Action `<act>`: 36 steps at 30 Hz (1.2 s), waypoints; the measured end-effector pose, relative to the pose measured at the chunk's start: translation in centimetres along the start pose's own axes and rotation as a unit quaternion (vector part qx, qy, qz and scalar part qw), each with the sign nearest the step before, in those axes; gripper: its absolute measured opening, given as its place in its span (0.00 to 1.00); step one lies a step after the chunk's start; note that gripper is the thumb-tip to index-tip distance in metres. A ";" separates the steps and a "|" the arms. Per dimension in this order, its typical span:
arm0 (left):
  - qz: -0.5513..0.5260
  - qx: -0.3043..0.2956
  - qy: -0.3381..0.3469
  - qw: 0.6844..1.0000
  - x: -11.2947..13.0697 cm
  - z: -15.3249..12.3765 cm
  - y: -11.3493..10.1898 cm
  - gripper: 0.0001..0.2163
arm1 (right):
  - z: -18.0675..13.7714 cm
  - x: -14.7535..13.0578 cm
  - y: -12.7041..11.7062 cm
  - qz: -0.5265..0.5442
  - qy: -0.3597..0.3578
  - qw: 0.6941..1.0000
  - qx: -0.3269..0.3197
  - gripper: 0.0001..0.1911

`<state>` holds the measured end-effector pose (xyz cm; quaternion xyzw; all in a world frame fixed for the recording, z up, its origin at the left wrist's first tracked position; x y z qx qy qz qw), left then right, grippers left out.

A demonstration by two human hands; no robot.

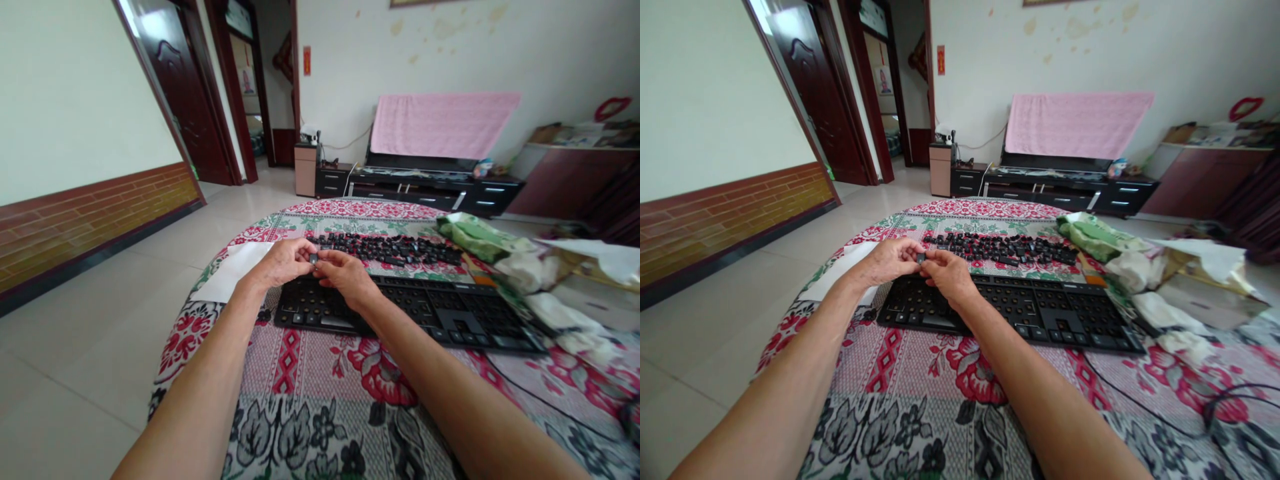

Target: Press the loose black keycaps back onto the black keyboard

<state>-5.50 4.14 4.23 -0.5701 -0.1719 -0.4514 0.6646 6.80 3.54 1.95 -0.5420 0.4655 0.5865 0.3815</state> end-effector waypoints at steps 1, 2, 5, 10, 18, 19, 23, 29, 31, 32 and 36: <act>0.001 -0.001 0.001 1.000 0.0 0.0 0.1 0.12 | 0.0 0.1 -0.1 0.008 0.007 1.000 0.003 0.10; 0.001 -0.003 0.001 1.000 0.1 0.0 0.2 0.12 | 0.0 0.1 -0.2 0.013 0.013 1.000 0.004 0.10; -0.005 -0.014 -0.002 1.000 0.4 -0.2 0.2 0.12 | 0.1 0.2 -0.5 0.020 0.023 1.000 0.001 0.10; -0.001 -0.028 -0.036 0.999 0.9 -0.5 -0.4 0.09 | 0.2 0.5 -0.5 0.026 0.021 0.999 -0.017 0.09; 0.004 -0.058 -0.126 0.990 0.0 -1.0 -0.8 0.09 | 0.1 0.8 -0.2 -0.037 0.006 0.999 -0.037 0.08; 0.002 -0.060 -0.127 0.990 0.0 -1.1 -0.8 0.09 | 0.1 0.7 -0.2 -0.045 0.003 0.998 -0.037 0.08; 0.001 -0.064 -0.128 0.990 -0.2 -1.1 -0.8 0.09 | 0.1 0.6 -0.1 -0.074 -0.006 0.996 -0.044 0.08; 0.010 -0.101 -0.135 0.986 -0.6 -1.4 -1.0 0.10 | 0.0 0.7 0.1 -0.122 -0.027 0.990 -0.061 0.08; 0.013 -0.113 -0.139 0.984 -0.6 -1.5 -1.0 0.10 | 0.0 0.8 0.2 -0.137 -0.041 0.987 -0.073 0.08; 0.013 -0.119 -0.142 0.983 -0.5 -1.6 -1.0 0.10 | 0.0 0.8 0.2 -0.147 -0.049 0.985 -0.081 0.08; 0.019 -0.145 -0.155 0.977 -0.3 -2.0 -1.3 0.09 | -0.2 0.6 0.6 -0.192 -0.097 0.970 -0.112 0.09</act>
Point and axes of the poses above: each hand's wrist, its own z-axis towards the middle knuckle, its own y-axis out of the palm, x = y × z, the point moved 5 cm from there along z, towards the middle knuckle, and after that the axes turned 4 degrees about z, right-handed, at the moved point
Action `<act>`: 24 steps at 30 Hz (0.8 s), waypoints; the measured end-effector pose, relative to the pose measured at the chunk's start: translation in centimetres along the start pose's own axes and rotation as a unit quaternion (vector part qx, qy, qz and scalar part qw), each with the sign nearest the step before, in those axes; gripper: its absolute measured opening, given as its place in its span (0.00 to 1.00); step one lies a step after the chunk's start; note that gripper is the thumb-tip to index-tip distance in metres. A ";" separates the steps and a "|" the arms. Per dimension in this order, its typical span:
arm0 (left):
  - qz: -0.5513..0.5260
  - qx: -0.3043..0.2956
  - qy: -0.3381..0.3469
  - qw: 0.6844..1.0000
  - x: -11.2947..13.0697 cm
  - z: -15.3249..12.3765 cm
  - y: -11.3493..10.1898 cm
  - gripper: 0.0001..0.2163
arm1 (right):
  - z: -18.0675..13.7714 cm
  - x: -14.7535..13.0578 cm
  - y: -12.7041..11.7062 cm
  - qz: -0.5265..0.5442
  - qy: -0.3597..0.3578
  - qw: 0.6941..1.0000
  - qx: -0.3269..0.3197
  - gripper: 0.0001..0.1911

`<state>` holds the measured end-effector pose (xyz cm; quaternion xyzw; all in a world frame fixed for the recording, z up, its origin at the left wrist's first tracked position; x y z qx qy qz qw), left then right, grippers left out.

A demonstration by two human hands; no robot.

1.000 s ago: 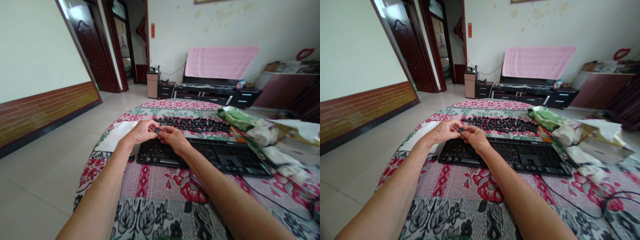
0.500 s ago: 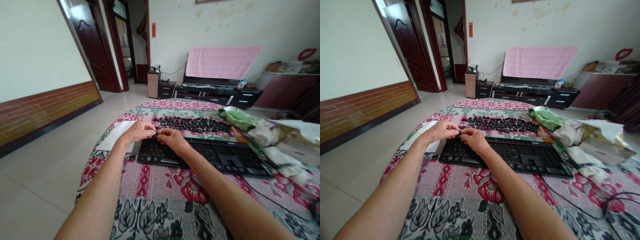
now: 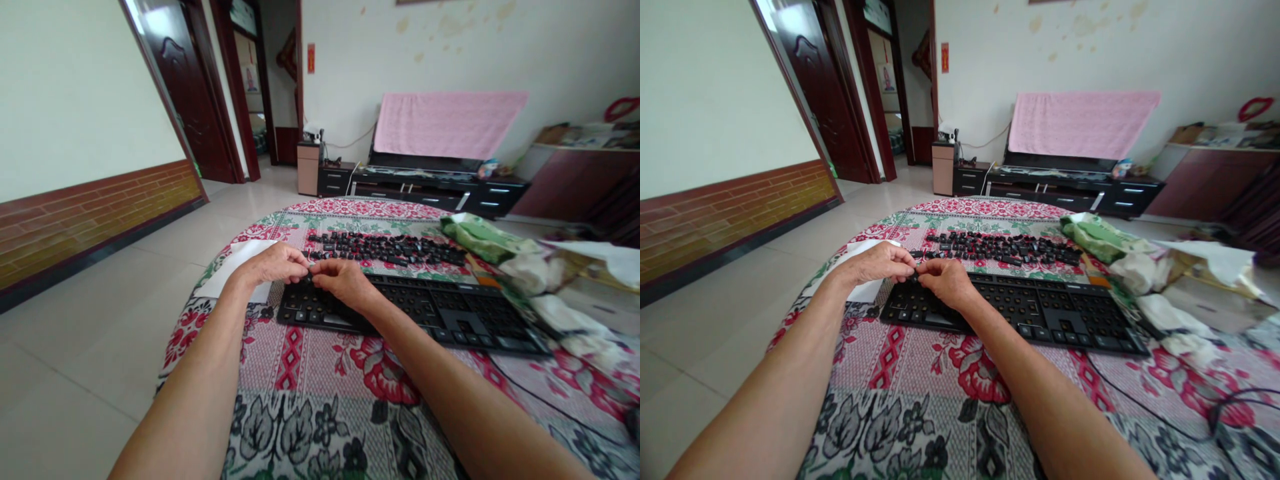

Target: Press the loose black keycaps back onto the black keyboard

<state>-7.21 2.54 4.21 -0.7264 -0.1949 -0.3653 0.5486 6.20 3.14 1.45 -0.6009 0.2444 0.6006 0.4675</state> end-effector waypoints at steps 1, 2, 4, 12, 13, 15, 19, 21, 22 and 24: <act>0.002 -0.008 -0.005 1.000 0.0 -0.1 0.0 0.09 | 0.0 -0.1 0.1 -0.012 -0.014 1.000 -0.006 0.08; 0.004 -0.016 -0.012 1.000 -0.1 -0.3 -0.1 0.09 | 0.0 -0.2 0.2 -0.024 -0.027 0.999 -0.012 0.08; 0.008 -0.031 -0.023 0.999 -0.3 -0.5 -0.1 0.09 | -0.1 -0.2 0.4 -0.051 -0.049 0.997 -0.021 0.08; 0.000 -0.042 -0.036 0.998 -1.2 -0.5 -0.2 0.08 | -0.6 -0.7 0.6 -0.186 -0.105 0.977 0.006 0.08; -0.003 -0.040 -0.036 0.999 -1.4 -0.4 -0.2 0.08 | -0.7 -1.0 0.7 -0.204 -0.111 0.973 0.009 0.08; -0.011 -0.037 -0.036 0.999 -1.6 -0.4 -0.2 0.08 | -0.8 -1.4 0.8 -0.234 -0.117 0.965 0.019 0.08; -0.031 -0.038 -0.034 0.998 -1.8 -0.3 -0.2 0.08 | -1.0 -1.6 1.0 -0.257 -0.121 0.958 0.043 0.09; -0.036 -0.037 -0.033 0.998 -1.7 -0.3 -0.2 0.07 | -1.1 -1.6 1.1 -0.259 -0.124 0.957 0.050 0.09; -0.037 -0.037 -0.033 0.998 -1.7 -0.4 -0.1 0.07 | -1.1 -1.6 1.1 -0.261 -0.126 0.956 0.052 0.09; -0.039 -0.038 -0.032 0.998 -1.7 -0.4 -0.1 0.07 | -1.2 -1.7 1.2 -0.270 -0.131 0.953 0.050 0.09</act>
Point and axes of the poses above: each hand's wrist, its own z-axis towards the middle knuckle, its own y-axis out of the palm, x = y × z, the point moved 5 cm from there along z, towards the middle knuckle, and after that the axes turned 4 degrees about z, right-handed, at the moved point
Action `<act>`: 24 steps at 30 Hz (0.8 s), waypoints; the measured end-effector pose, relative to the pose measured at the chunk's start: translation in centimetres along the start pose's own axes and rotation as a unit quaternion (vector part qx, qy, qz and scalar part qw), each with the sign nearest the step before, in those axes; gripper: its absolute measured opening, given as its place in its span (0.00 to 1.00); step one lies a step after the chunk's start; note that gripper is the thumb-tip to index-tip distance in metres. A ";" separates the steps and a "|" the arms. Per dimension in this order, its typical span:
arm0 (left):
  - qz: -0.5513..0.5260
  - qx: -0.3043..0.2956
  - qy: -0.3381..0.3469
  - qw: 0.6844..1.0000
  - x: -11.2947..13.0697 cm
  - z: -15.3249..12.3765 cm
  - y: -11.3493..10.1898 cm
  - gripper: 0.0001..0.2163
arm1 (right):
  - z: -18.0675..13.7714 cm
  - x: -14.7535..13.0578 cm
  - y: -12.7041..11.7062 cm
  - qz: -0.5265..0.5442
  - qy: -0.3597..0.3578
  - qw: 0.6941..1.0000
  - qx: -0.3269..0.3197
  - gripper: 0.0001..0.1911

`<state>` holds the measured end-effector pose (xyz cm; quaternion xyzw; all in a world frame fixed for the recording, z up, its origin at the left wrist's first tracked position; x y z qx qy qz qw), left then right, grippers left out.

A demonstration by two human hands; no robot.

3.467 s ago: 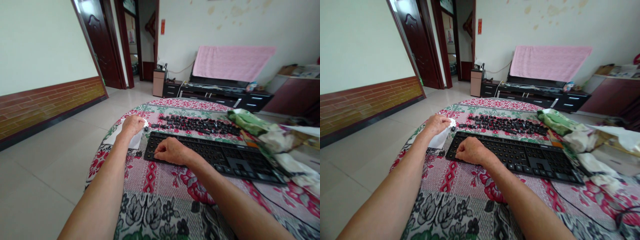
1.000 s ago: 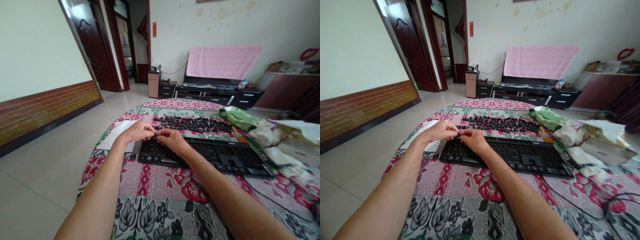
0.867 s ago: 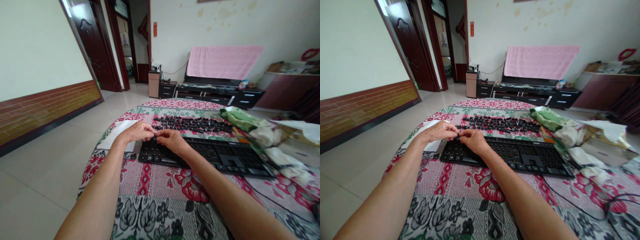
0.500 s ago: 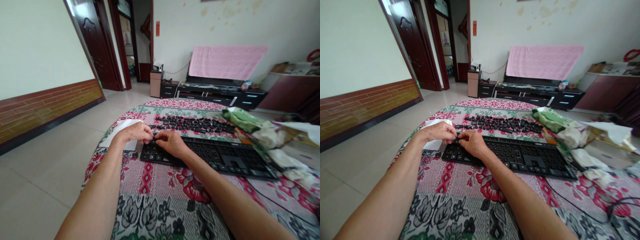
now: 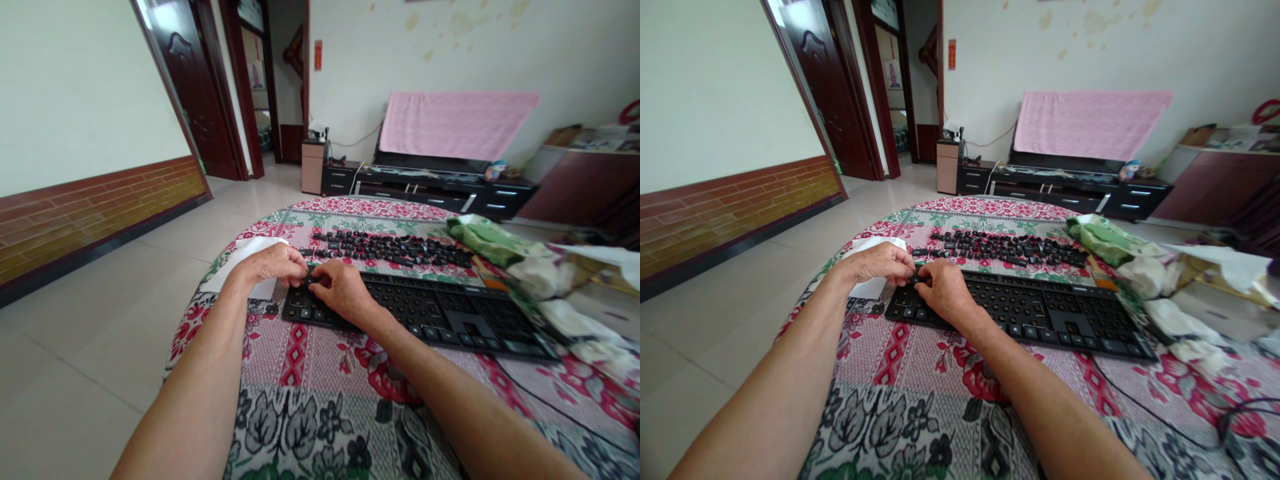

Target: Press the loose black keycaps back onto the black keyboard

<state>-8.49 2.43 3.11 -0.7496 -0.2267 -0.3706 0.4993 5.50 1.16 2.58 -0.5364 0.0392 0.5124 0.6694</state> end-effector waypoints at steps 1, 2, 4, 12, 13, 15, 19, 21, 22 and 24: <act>-0.001 0.000 0.001 1.000 0.0 0.0 0.0 0.07 | 0.0 -0.1 0.0 -0.005 -0.002 1.000 -0.002 0.08; -0.002 0.000 0.002 1.000 0.0 0.0 0.0 0.07 | 0.0 -0.1 -0.1 -0.010 -0.002 1.000 -0.002 0.08; -0.002 0.002 0.004 1.000 -0.1 0.0 0.0 0.07 | 0.0 -0.2 -0.1 -0.015 -0.001 1.000 -0.003 0.08; 0.015 -0.001 0.000 1.000 0.1 -0.1 0.0 0.08 | 0.0 -0.5 0.0 -0.011 -0.016 1.000 -0.025 0.07; 0.019 -0.001 0.000 1.000 0.2 -0.1 0.0 0.08 | 0.0 -0.5 0.0 -0.010 -0.018 0.999 -0.026 0.07; 0.023 -0.003 0.002 1.000 0.2 -0.1 0.0 0.08 | 0.0 -0.5 0.0 -0.011 -0.023 0.999 -0.027 0.07; 0.027 -0.015 0.006 0.999 0.2 -0.2 0.0 0.08 | 0.0 -0.5 0.0 -0.012 -0.019 0.999 -0.028 0.07; 0.030 -0.020 0.006 0.999 0.0 -0.2 0.0 0.08 | 0.0 -0.6 0.1 -0.012 -0.020 0.999 -0.031 0.07; 0.030 -0.023 0.006 0.999 -0.1 -0.1 0.0 0.08 | 0.0 -0.6 0.1 -0.011 -0.023 0.999 -0.033 0.08; 0.027 -0.030 0.004 0.999 -0.2 -0.1 -0.1 0.09 | -0.1 -0.7 0.2 -0.005 -0.033 0.999 -0.037 0.08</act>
Point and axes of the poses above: each hand's wrist, its own z-axis towards the middle knuckle, its own y-axis out of the palm, x = y × z, the point moved 5 cm from there along z, towards the middle knuckle, and after that the axes turned 4 degrees about z, right-handed, at the moved point
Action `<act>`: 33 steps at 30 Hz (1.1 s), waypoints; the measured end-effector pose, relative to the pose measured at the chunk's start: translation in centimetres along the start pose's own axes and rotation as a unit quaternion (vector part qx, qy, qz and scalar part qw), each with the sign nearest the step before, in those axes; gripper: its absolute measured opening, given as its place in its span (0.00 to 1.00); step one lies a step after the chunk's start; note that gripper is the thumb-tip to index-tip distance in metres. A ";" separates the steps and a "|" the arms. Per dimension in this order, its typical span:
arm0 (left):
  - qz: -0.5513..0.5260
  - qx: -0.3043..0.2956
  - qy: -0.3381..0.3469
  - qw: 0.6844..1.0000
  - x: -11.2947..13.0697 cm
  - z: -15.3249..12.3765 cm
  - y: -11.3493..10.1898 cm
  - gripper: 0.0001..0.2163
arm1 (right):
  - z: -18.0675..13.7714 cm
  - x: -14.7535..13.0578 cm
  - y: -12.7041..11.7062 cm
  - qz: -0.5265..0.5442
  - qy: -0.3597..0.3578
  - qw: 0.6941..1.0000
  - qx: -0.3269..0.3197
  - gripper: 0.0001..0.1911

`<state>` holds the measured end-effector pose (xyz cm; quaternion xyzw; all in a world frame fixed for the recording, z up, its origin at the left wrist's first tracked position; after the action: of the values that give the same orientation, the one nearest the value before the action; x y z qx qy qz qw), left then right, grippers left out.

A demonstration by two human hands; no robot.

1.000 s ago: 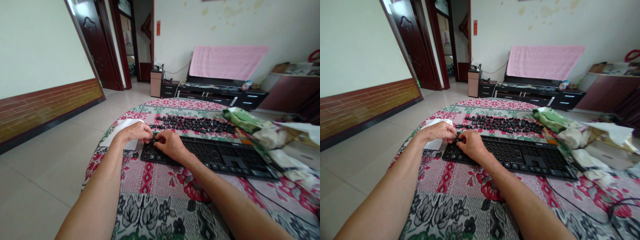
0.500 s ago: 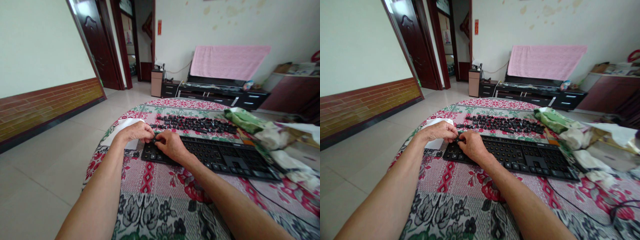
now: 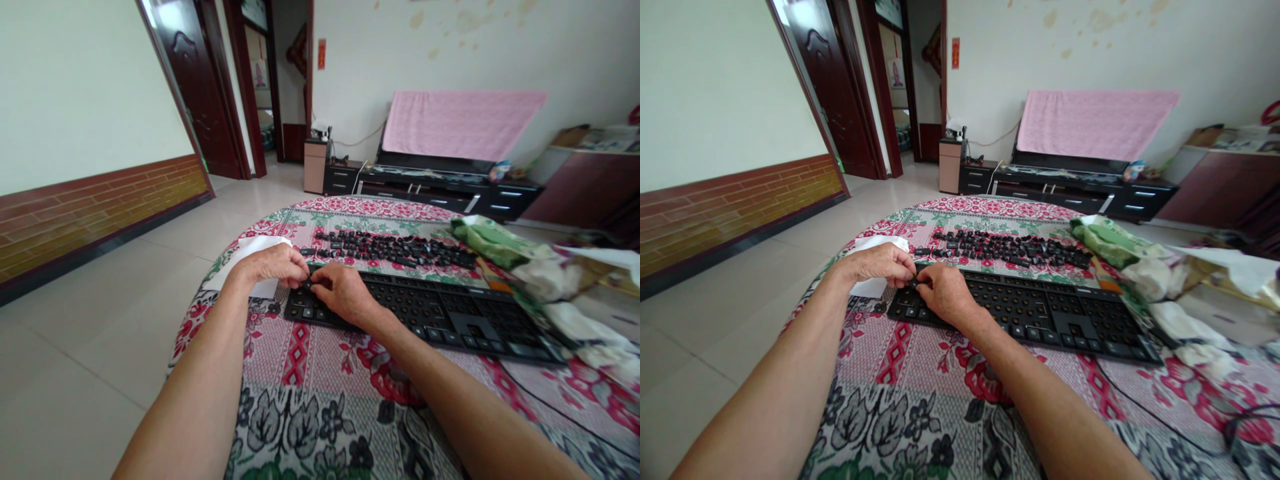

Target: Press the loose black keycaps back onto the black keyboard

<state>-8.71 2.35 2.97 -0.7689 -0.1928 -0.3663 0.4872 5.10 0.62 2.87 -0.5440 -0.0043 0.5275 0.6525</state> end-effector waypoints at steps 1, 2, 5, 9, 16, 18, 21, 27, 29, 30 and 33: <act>-0.001 -0.005 -0.001 1.000 -0.1 0.0 0.0 0.09 | 0.0 -0.1 0.0 0.005 -0.005 1.000 -0.002 0.08; -0.002 -0.010 -0.003 1.000 -0.2 0.0 0.0 0.09 | -0.1 -0.1 0.0 0.010 -0.008 1.000 -0.003 0.08; 0.001 -0.021 -0.005 1.000 -0.6 0.0 0.0 0.10 | -0.2 -0.2 0.1 0.017 -0.016 1.000 -0.012 0.08; 0.010 -0.042 -0.002 0.999 -0.9 0.0 0.2 0.11 | -0.2 -0.5 0.2 0.005 -0.021 0.999 -0.031 0.08; -0.009 -0.053 -0.003 0.999 -0.7 -0.1 0.4 0.12 | -0.2 -0.6 0.1 -0.001 -0.018 0.999 -0.035 0.09; -0.023 -0.052 0.000 0.998 -0.4 -0.1 0.5 0.12 | -0.2 -0.7 0.1 0.009 -0.025 0.999 -0.033 0.11; -0.037 -0.051 0.010 0.998 0.0 -0.2 0.6 0.11 | -0.2 -1.0 0.0 0.022 -0.040 0.998 -0.037 0.11; -0.044 -0.050 0.022 0.998 0.3 -0.3 0.6 0.11 | -0.2 -1.1 -0.1 0.036 -0.041 0.998 -0.037 0.11; -0.045 -0.051 0.024 0.997 0.4 -0.4 0.6 0.11 | -0.2 -1.0 -0.1 0.037 -0.042 0.998 -0.036 0.11; -0.046 -0.051 0.023 0.997 0.4 -0.4 0.6 0.11 | -0.2 -1.0 0.0 0.037 -0.044 0.998 -0.035 0.11; -0.051 -0.052 0.023 0.997 0.5 -0.5 0.6 0.11 | -0.2 -1.0 0.0 0.029 -0.049 0.998 -0.038 0.12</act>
<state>-8.14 1.58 3.09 -0.7738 -0.2014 -0.4176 0.4316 4.78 -0.18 3.35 -0.5416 -0.0406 0.5722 0.6145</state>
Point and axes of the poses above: each hand's wrist, its own z-axis towards the middle knuckle, its own y-axis out of the palm, x = y × z, the point moved 5 cm from there along z, towards the middle knuckle, and after that the axes turned 4 degrees about z, right-handed, at the moved point
